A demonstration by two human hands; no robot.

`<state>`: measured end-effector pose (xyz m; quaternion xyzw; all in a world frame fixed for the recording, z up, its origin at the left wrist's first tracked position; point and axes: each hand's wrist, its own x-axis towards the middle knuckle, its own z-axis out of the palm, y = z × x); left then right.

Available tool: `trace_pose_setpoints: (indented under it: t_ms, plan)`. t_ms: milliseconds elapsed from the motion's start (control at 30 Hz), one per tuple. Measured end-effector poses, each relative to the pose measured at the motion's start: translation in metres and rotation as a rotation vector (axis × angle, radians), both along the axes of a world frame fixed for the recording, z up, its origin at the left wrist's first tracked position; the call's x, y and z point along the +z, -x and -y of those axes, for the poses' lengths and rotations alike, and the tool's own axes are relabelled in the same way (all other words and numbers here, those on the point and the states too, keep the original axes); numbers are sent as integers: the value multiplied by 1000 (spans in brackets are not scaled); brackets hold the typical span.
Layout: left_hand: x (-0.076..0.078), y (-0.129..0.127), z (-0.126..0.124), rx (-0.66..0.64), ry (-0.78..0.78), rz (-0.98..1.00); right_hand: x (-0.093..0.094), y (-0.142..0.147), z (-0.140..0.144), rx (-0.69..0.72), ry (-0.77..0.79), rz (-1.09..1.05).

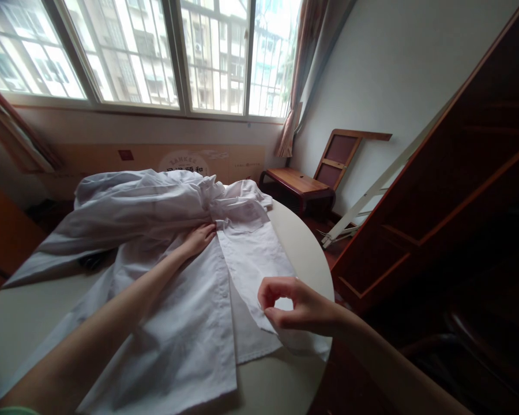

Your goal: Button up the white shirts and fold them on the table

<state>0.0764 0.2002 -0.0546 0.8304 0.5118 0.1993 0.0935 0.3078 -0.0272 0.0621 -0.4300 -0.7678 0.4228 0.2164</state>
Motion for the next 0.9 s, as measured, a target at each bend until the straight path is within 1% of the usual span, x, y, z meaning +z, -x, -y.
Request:
trace_pose_setpoints:
  t_ms: [100,200,267,333,400,467,533,600,667,733,833,900]
  plan:
    - [0,0,0,-3,2,12,-13,11,6,114,-52,147]
    - [0,0,0,-18,-21,23,-27,23,11,196,-93,314]
    - [0,0,2,-32,-46,31,-32,30,11,239,-119,391]
    - [4,-1,5,-34,-69,34,-33,34,5,250,-159,421]
    - [11,-3,12,-5,-89,18,-31,38,-8,191,-217,416]
    - [21,-7,24,41,-94,-1,-31,40,-27,85,-274,397]
    - [28,-13,37,77,-57,18,-34,45,-50,-21,-317,389]
    - [30,-18,51,72,15,90,-42,51,-73,-128,-354,408]
    - [26,-22,62,50,59,193,-53,60,-91,-230,-377,451]
    - [18,-23,68,43,58,301,-62,70,-104,-300,-374,522]
    - [8,-19,69,72,77,453,-68,83,-114,-341,-371,655]
    - [5,-17,67,74,115,517,-69,88,-117,-345,-370,717]
